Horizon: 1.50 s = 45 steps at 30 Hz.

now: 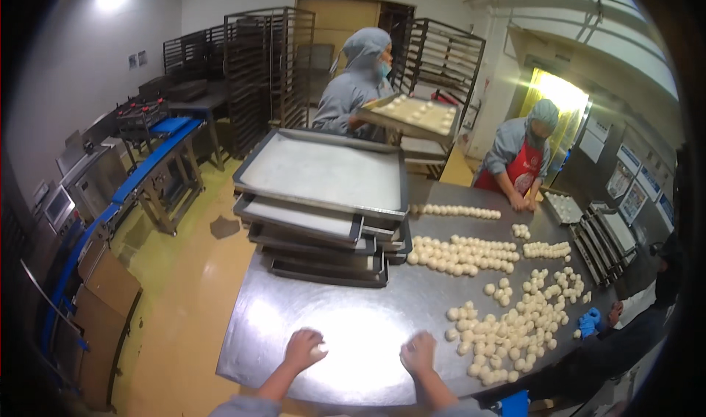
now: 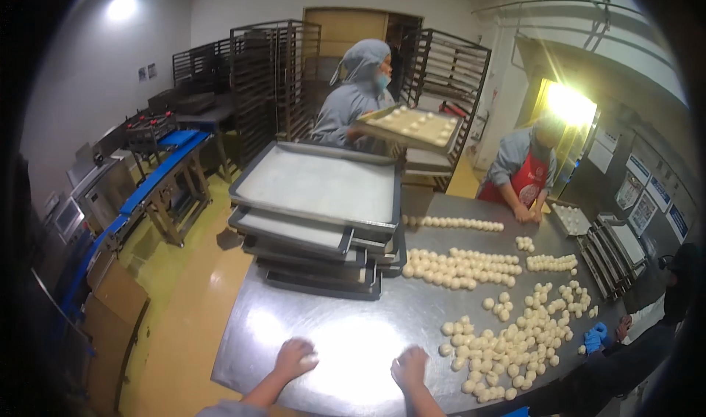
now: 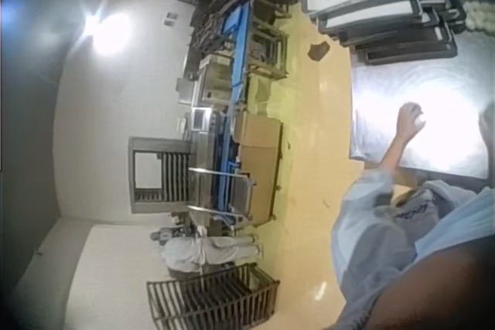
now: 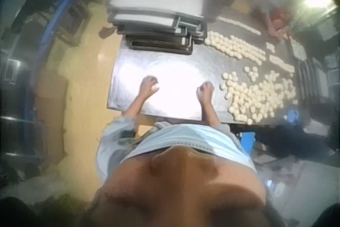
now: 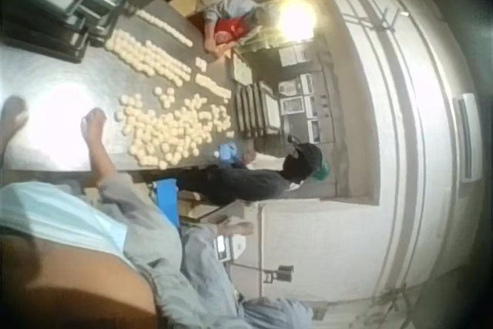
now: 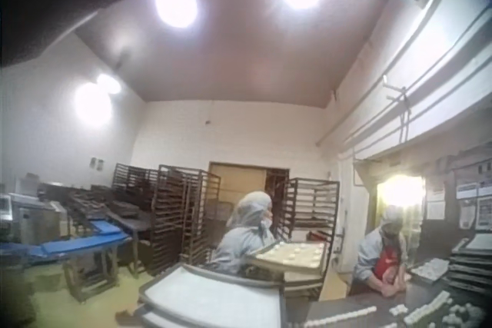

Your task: The person rolls dough balls on a metal table and places them onto trays, then weighs a large portion of dough on a digital scale and places it into a machine.

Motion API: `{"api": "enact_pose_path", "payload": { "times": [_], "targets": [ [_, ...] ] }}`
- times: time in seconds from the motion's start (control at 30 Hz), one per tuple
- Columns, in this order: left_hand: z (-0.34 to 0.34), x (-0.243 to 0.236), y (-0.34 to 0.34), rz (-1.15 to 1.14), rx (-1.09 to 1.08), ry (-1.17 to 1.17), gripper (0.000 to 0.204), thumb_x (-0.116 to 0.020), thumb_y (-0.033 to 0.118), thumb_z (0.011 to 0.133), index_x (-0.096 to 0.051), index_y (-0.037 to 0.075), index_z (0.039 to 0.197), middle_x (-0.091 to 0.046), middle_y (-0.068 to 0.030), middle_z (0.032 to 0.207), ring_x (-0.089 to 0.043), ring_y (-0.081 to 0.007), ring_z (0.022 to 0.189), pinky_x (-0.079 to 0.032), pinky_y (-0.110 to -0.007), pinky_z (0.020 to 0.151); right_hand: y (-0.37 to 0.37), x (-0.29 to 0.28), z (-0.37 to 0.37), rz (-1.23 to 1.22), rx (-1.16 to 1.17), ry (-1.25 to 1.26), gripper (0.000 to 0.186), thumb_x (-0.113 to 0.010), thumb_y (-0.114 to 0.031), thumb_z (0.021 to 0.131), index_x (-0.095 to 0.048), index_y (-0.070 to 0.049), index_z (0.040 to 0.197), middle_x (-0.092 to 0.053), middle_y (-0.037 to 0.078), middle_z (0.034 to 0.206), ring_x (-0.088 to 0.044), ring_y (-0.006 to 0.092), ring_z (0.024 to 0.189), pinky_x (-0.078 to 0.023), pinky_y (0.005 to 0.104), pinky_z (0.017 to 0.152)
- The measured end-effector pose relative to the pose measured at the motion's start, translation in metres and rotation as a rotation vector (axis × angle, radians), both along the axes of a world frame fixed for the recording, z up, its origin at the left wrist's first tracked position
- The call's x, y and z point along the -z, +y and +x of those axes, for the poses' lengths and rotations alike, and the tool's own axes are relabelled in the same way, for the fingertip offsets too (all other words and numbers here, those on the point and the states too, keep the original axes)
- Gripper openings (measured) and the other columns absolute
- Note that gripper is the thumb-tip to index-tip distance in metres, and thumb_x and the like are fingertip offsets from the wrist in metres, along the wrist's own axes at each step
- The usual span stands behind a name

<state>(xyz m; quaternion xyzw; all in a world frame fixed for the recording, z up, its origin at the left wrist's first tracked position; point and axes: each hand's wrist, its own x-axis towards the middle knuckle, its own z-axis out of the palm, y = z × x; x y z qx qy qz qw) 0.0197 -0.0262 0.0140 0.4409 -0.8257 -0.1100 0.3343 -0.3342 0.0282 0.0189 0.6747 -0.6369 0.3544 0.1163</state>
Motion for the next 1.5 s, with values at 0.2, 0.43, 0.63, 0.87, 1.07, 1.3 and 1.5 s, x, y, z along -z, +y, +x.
{"api": "enact_pose_path", "payload": {
  "times": [0.2,0.43,0.63,0.87,1.07,1.3,1.5],
  "targets": [
    [-0.033,0.034,0.061,0.459,0.387,0.104,0.016,-0.074,0.025,0.089,-0.076,0.012,0.098,-0.076,-0.0048,0.105,-0.069,-0.0269,0.107,-0.049,-0.045,0.103,0.078,0.008,0.030,0.484,-0.390,-0.397,0.017,-0.075,-0.026,0.085,-0.077,-0.009,0.085,-0.076,0.014,0.094,-0.072,0.0319,0.097,-0.054,0.0429,0.097],
    [-0.042,0.007,-0.008,0.087,-0.002,0.187,0.007,-0.075,0.018,0.080,-0.074,0.012,0.085,-0.075,-0.0068,0.100,-0.067,-0.0294,0.100,-0.051,-0.040,0.095,-0.015,0.005,0.030,0.162,-0.111,-0.354,0.010,-0.072,-0.009,0.065,-0.064,-0.011,0.071,-0.063,0.008,0.079,-0.059,0.0326,0.087,-0.044,0.0454,0.079],
    [-0.009,0.020,0.044,0.337,0.250,0.154,0.008,-0.074,0.016,0.081,-0.073,0.014,0.088,-0.075,-0.0053,0.103,-0.066,-0.0284,0.100,-0.051,-0.043,0.098,0.064,-0.010,-0.017,0.600,-0.358,-0.324,0.012,-0.073,-0.015,0.073,-0.069,-0.006,0.080,-0.070,0.015,0.088,-0.067,0.0324,0.090,-0.050,0.0448,0.094],
    [-0.063,0.026,0.007,0.332,0.098,0.217,0.007,-0.072,0.013,0.083,-0.074,0.012,0.089,-0.074,-0.0076,0.102,-0.066,-0.0310,0.100,-0.050,-0.046,0.101,-0.002,-0.012,0.069,0.359,-0.086,-0.449,0.008,-0.075,-0.010,0.069,-0.072,-0.008,0.076,-0.072,0.012,0.086,-0.068,0.0318,0.088,-0.050,0.0427,0.094],
    [-0.003,0.006,0.013,0.393,0.017,-0.064,0.010,-0.079,0.023,0.078,-0.075,0.016,0.085,-0.072,-0.0067,0.094,-0.068,-0.0281,0.101,-0.053,-0.042,0.091,0.066,0.023,-0.029,0.448,0.081,0.131,0.017,-0.080,-0.022,0.071,-0.069,-0.011,0.078,-0.068,0.011,0.093,-0.062,0.0341,0.098,-0.042,0.0538,0.095],
    [-0.072,0.028,0.021,0.384,0.184,0.241,0.007,-0.076,0.010,0.082,-0.074,0.008,0.088,-0.073,-0.0051,0.109,-0.064,-0.0277,0.117,-0.048,-0.045,0.106,0.026,0.015,0.056,0.419,-0.239,-0.468,0.010,-0.077,-0.007,0.078,-0.076,-0.008,0.088,-0.072,0.010,0.093,-0.068,0.0296,0.092,-0.053,0.0398,0.085],
    [-0.013,0.011,-0.014,0.101,-0.005,0.110,0.016,-0.078,0.010,0.077,-0.072,0.009,0.093,-0.072,-0.0105,0.102,-0.065,-0.0330,0.100,-0.049,-0.044,0.095,0.022,0.016,-0.007,0.219,0.030,0.058,0.014,-0.075,-0.008,0.072,-0.068,-0.007,0.084,-0.065,0.011,0.088,-0.061,0.0326,0.094,-0.045,0.0466,0.083]
  ]
}}
